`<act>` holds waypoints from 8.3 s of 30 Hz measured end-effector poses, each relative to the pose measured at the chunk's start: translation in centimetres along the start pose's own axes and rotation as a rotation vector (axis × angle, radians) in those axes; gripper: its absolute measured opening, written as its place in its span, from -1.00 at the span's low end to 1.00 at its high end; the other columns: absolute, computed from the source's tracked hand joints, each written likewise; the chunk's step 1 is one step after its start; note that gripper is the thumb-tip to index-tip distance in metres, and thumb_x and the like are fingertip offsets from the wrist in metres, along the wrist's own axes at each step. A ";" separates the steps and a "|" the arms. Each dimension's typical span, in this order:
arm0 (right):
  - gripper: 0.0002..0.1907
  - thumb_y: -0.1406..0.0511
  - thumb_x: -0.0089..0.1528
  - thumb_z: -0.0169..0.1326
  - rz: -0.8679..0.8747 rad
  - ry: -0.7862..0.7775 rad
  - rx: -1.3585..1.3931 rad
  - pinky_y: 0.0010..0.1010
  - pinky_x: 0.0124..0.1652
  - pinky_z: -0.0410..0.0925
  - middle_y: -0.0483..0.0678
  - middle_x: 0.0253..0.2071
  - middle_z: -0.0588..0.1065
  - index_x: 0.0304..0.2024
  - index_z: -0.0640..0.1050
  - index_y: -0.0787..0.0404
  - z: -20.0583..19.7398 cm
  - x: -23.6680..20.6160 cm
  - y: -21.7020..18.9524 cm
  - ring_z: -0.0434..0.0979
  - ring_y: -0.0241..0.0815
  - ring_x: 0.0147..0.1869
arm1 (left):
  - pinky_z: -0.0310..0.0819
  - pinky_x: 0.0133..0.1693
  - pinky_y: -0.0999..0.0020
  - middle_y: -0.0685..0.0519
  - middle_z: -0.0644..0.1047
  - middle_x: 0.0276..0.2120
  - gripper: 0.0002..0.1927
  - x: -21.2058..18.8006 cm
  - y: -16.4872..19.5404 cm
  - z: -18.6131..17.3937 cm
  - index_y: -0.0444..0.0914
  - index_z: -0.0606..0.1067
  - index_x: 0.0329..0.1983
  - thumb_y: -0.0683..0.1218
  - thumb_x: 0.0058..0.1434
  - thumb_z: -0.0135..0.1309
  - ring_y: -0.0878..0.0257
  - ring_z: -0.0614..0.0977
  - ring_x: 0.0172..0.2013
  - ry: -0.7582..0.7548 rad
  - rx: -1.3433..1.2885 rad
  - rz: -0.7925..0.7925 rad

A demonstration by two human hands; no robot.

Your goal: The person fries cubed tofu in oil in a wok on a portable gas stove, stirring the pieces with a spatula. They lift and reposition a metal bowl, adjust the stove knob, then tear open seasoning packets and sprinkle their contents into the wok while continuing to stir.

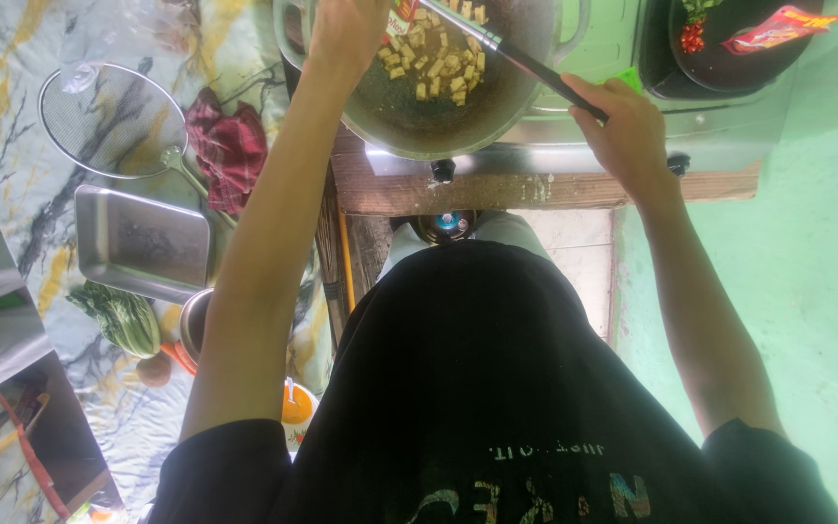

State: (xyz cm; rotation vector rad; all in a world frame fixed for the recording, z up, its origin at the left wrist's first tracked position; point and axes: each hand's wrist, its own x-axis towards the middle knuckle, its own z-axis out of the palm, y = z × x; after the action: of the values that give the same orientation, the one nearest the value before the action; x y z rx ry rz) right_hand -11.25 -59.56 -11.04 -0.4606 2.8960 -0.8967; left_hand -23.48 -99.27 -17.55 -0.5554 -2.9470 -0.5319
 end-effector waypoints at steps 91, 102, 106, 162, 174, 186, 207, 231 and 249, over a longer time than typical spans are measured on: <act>-0.82 0.42 0.52 0.05 0.188 0.325 0.335 -0.35 0.09 0.50 0.05 0.07 0.61 0.15 0.56 0.33 -4.6 -6.5 8.7 0.66 -0.19 0.10 | 0.65 -0.01 0.23 -0.10 0.59 0.00 -0.69 -16.6 17.2 -5.3 -0.27 0.48 0.18 -0.20 0.39 0.13 0.10 0.66 -0.04 0.256 -0.639 -0.407; -0.57 0.22 0.36 0.21 0.035 -0.190 0.439 -0.29 -0.10 0.40 -0.04 0.02 0.58 0.20 0.41 0.21 -2.6 -1.2 -8.9 0.62 -0.16 0.04 | 0.69 -0.15 0.37 -0.08 0.62 0.09 -0.60 -11.2 20.2 -8.3 -0.25 0.46 0.26 -0.24 0.36 0.17 0.16 0.72 -0.03 0.022 -0.862 -0.118; -0.45 0.18 0.33 0.24 -0.114 0.052 -0.107 -0.13 0.00 0.41 0.04 -0.01 0.51 0.29 0.40 0.23 0.6 -2.6 -3.6 0.57 0.09 0.05 | 0.76 -0.10 0.33 -0.14 0.64 0.00 -0.76 -12.6 15.7 -6.3 -0.27 0.45 0.14 -0.29 0.46 0.14 0.16 0.75 -0.07 0.174 -0.866 -0.183; -0.67 0.06 0.34 0.16 0.238 -0.236 -0.236 -0.30 -0.41 0.28 -0.07 -0.53 0.53 0.13 0.67 -0.14 -19.1 -3.4 -4.3 0.51 -0.14 -0.48 | 0.59 -0.06 0.39 0.00 0.65 -0.17 -0.84 -20.6 13.6 -8.4 -0.31 0.51 -0.07 -0.20 0.33 0.22 0.31 0.67 -0.12 0.573 -0.887 -0.779; -0.76 0.17 0.42 0.24 -0.298 -0.017 -0.190 -0.31 -0.36 0.21 -0.11 -0.39 0.46 0.13 0.69 -0.06 -16.2 -1.5 0.0 0.43 -0.13 -0.38 | 0.59 -0.18 0.48 0.01 0.64 -0.18 -0.87 -19.0 19.2 -8.0 -0.31 0.50 -0.07 -0.25 0.36 0.19 0.33 0.66 -0.16 0.662 -0.881 -0.782; -0.86 0.23 0.33 0.27 -0.505 0.002 -0.495 -0.36 -0.48 0.20 -0.15 -0.46 0.48 -0.06 0.74 -0.07 -16.0 2.9 -10.2 0.47 -0.17 -0.46 | 0.69 -0.10 0.40 0.02 0.64 -0.17 -0.87 -20.8 12.6 -9.7 -0.31 0.49 -0.07 -0.24 0.36 0.19 0.33 0.69 -0.14 0.631 -0.948 -0.717; -0.67 0.35 0.39 0.08 0.309 -0.019 0.130 -0.42 -0.17 0.39 0.04 -0.14 0.54 0.20 0.57 0.22 -8.0 -1.2 -3.8 0.52 -0.23 -0.21 | 0.67 0.03 0.30 -0.08 0.66 0.01 -0.63 -19.8 -2.7 -12.8 -0.29 0.43 0.24 -0.24 0.39 0.13 0.20 0.73 -0.02 0.288 -0.913 -0.440; -0.67 0.26 0.41 0.14 0.664 0.149 0.276 -0.39 -0.30 0.29 0.01 -0.44 0.47 0.22 0.62 0.07 5.1 -7.9 -11.7 0.38 -0.32 -0.33 | 0.73 -0.04 0.34 -0.08 0.60 0.02 -0.68 -15.5 -2.0 -10.2 -0.37 0.42 0.21 -0.29 0.40 0.09 0.21 0.71 -0.05 0.308 -1.022 -0.444; -0.49 0.19 0.38 0.26 0.174 0.242 -0.090 -0.16 0.03 0.37 0.05 -0.08 0.47 0.32 0.49 0.20 10.8 -5.4 -8.0 0.47 0.02 0.02 | 0.69 0.03 0.19 -0.07 0.69 -0.04 -0.79 -10.1 0.3 -6.8 -0.24 0.53 0.11 -0.23 0.43 0.10 0.09 0.76 -0.03 0.181 -0.695 -0.263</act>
State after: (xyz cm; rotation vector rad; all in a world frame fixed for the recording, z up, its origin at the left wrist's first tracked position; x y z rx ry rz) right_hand -2.33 -69.99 -15.52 -0.1084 3.1420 -0.8523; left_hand -13.75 -104.81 -12.68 -0.1393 -2.6161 -1.5624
